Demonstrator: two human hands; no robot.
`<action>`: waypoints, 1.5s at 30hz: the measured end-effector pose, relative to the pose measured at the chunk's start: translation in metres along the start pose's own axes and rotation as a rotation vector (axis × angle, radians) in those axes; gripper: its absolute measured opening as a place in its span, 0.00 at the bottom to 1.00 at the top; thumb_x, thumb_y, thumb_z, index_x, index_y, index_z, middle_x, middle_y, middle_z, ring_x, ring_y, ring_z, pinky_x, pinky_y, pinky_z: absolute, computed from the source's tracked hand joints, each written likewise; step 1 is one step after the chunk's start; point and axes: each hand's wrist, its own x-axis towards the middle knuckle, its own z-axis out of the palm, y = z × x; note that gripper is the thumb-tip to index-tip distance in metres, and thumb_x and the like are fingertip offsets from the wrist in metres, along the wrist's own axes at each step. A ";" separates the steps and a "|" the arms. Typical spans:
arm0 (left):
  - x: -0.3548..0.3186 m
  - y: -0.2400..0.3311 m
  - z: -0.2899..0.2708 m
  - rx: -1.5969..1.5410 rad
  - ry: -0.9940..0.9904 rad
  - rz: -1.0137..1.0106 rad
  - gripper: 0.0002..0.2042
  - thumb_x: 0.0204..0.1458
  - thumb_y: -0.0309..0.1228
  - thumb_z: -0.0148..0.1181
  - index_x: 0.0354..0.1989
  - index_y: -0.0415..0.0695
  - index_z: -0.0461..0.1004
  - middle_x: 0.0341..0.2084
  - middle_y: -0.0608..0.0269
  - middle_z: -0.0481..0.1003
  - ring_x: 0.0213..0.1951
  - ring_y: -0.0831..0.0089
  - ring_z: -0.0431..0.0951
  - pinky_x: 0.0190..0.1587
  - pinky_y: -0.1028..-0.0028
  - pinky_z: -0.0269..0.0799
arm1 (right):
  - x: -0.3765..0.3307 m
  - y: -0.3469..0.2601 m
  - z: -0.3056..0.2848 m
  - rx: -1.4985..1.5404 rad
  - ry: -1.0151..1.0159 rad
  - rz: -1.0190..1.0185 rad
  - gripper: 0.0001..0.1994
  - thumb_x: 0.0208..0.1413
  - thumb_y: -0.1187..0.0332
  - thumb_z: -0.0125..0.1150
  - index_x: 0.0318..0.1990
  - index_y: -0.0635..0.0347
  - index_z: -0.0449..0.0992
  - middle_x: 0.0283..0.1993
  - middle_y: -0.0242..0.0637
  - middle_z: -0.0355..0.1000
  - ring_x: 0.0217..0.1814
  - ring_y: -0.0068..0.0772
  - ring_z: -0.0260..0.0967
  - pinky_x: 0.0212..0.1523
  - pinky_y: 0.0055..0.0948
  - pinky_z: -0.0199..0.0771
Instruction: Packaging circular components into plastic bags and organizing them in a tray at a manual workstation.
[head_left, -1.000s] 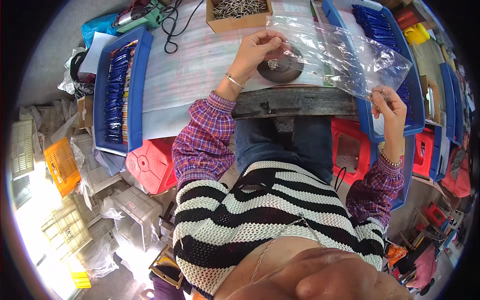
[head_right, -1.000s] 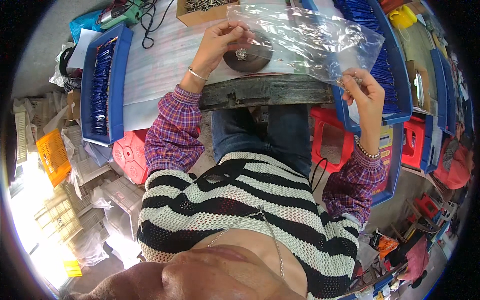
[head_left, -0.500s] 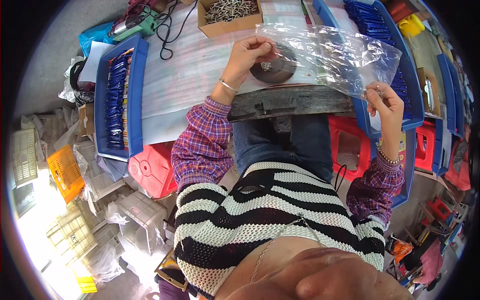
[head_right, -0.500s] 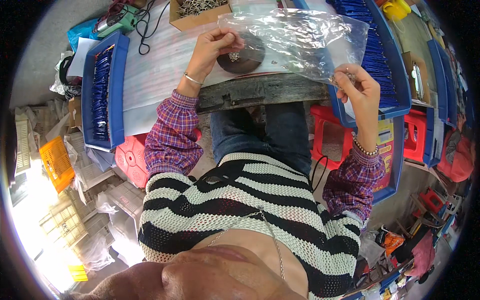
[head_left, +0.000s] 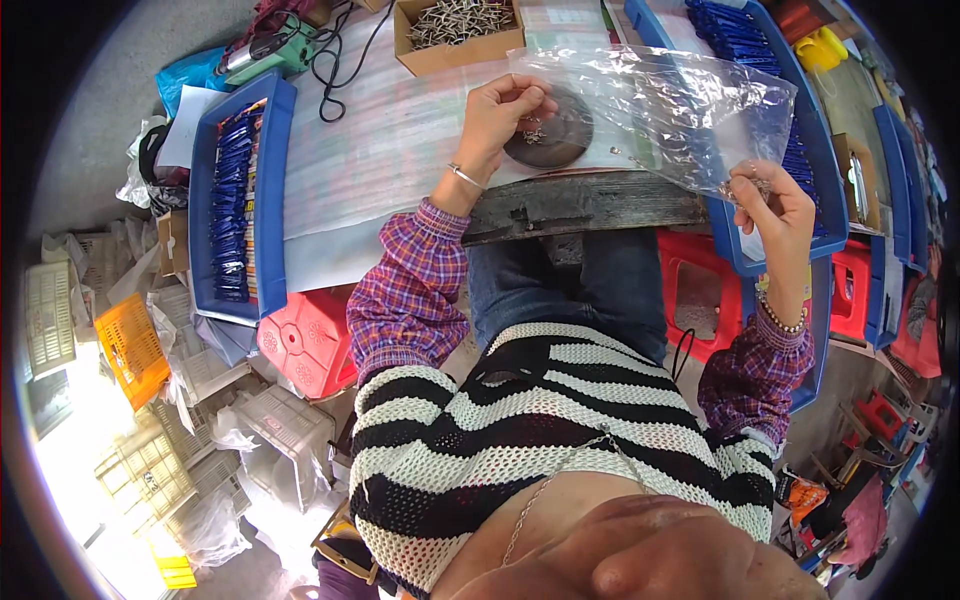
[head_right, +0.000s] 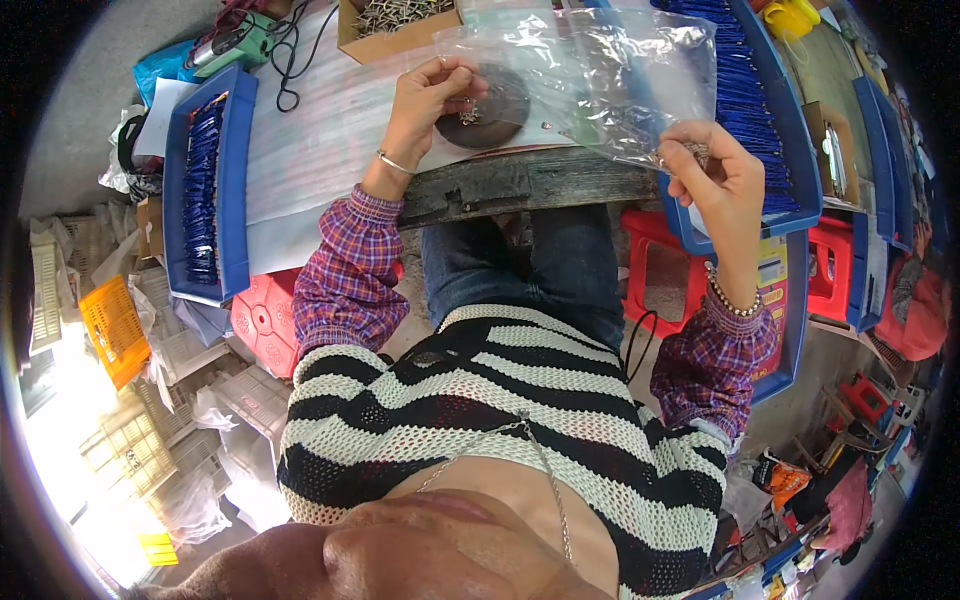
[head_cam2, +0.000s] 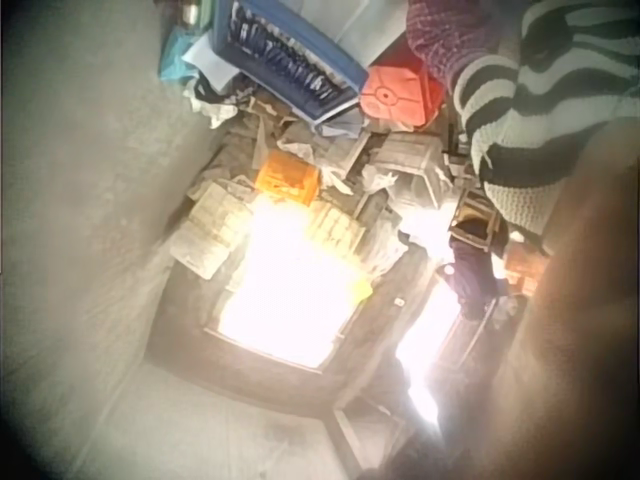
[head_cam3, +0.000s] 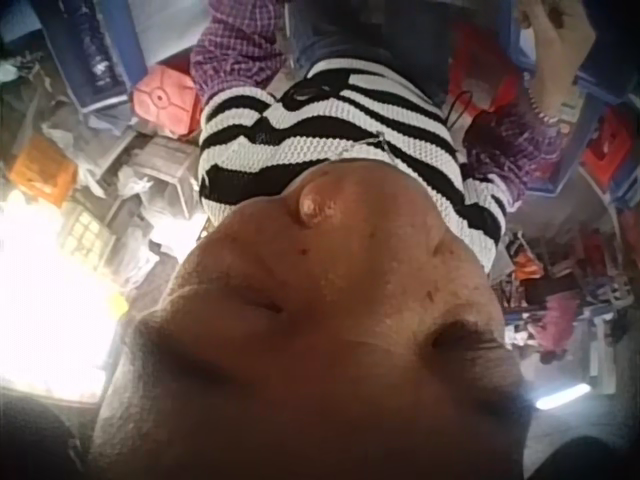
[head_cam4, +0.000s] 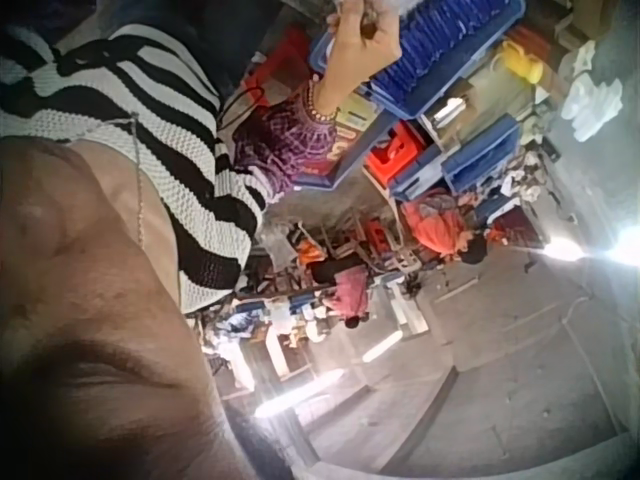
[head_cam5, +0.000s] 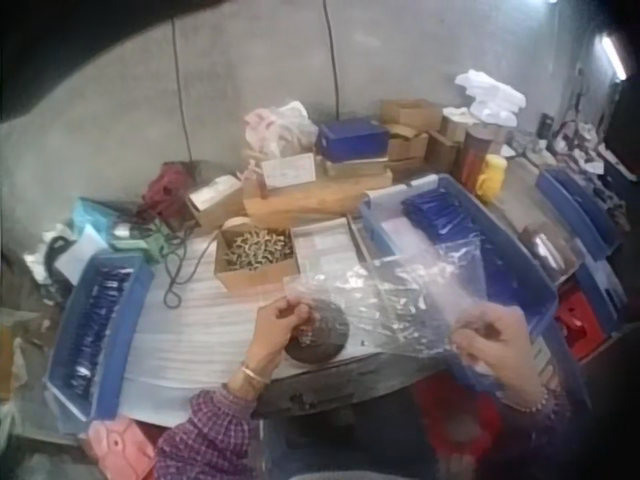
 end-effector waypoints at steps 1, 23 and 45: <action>0.000 0.000 -0.001 0.000 0.000 0.002 0.06 0.54 0.28 0.57 0.36 0.40 0.75 0.28 0.61 0.78 0.29 0.76 0.78 0.30 0.80 0.73 | 0.001 -0.001 0.000 0.000 0.000 -0.002 0.05 0.52 0.73 0.60 0.36 0.61 0.76 0.23 0.25 0.69 0.20 0.10 0.63 0.19 0.11 0.58; -0.007 0.021 -0.010 0.146 -0.089 -0.011 0.07 0.56 0.31 0.55 0.31 0.41 0.68 0.26 0.64 0.70 0.31 0.74 0.72 0.35 0.77 0.73 | -0.007 0.013 0.007 0.091 -0.012 -0.250 0.07 0.48 0.71 0.60 0.33 0.64 0.75 0.21 0.32 0.72 0.18 0.19 0.71 0.21 0.18 0.68; 0.003 0.014 -0.019 0.209 -0.165 -0.019 0.05 0.57 0.29 0.53 0.34 0.41 0.69 0.27 0.65 0.72 0.32 0.75 0.74 0.37 0.76 0.72 | -0.007 0.034 0.026 0.132 -0.012 -0.336 0.05 0.46 0.72 0.59 0.28 0.65 0.74 0.17 0.34 0.71 0.17 0.21 0.70 0.19 0.20 0.67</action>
